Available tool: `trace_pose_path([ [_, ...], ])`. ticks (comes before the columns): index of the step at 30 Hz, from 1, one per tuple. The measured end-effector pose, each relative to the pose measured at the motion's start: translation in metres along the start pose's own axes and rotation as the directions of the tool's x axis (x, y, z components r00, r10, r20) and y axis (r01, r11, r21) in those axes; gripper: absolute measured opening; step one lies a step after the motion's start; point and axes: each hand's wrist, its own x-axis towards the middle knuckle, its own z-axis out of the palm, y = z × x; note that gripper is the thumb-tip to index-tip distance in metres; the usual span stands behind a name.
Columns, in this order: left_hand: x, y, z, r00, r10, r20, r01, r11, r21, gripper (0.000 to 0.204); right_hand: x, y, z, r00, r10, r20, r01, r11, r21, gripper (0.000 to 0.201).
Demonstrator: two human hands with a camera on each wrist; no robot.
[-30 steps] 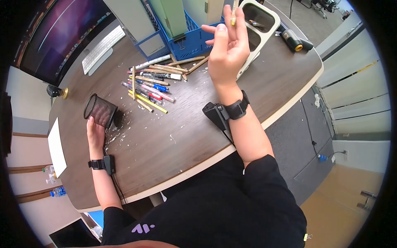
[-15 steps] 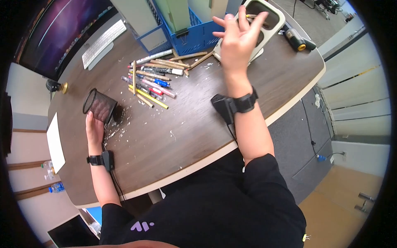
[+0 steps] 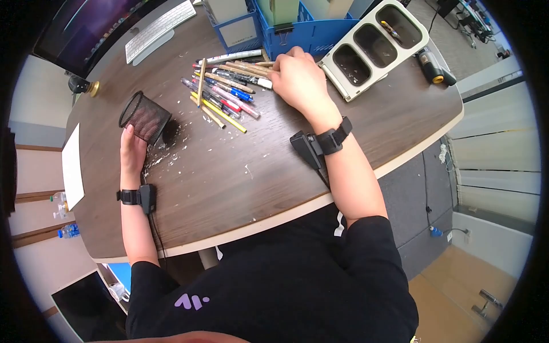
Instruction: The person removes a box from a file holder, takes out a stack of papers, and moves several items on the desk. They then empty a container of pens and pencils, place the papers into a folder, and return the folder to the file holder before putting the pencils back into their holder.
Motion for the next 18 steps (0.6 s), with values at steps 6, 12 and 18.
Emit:
trace_pose_path([
  [6,0.001,0.0,-0.001,1.0,-0.001,0.01,0.001,1.0,-0.018,0.062,0.0,0.001,-0.001,0.999,-0.042,-0.01,0.043,0.999,0.032,0.016],
  [12,0.0,0.002,0.002,1.0,0.009,-0.011,-0.009,1.0,-0.01,0.061,-0.004,0.0,0.001,0.995,-0.066,0.079,0.063,0.997,0.04,0.025],
  [18,0.0,0.003,0.002,1.0,-0.003,-0.009,0.003,1.0,-0.015,0.06,-0.002,-0.016,-0.022,0.973,-0.11,0.201,-0.001,0.876,0.483,0.023],
])
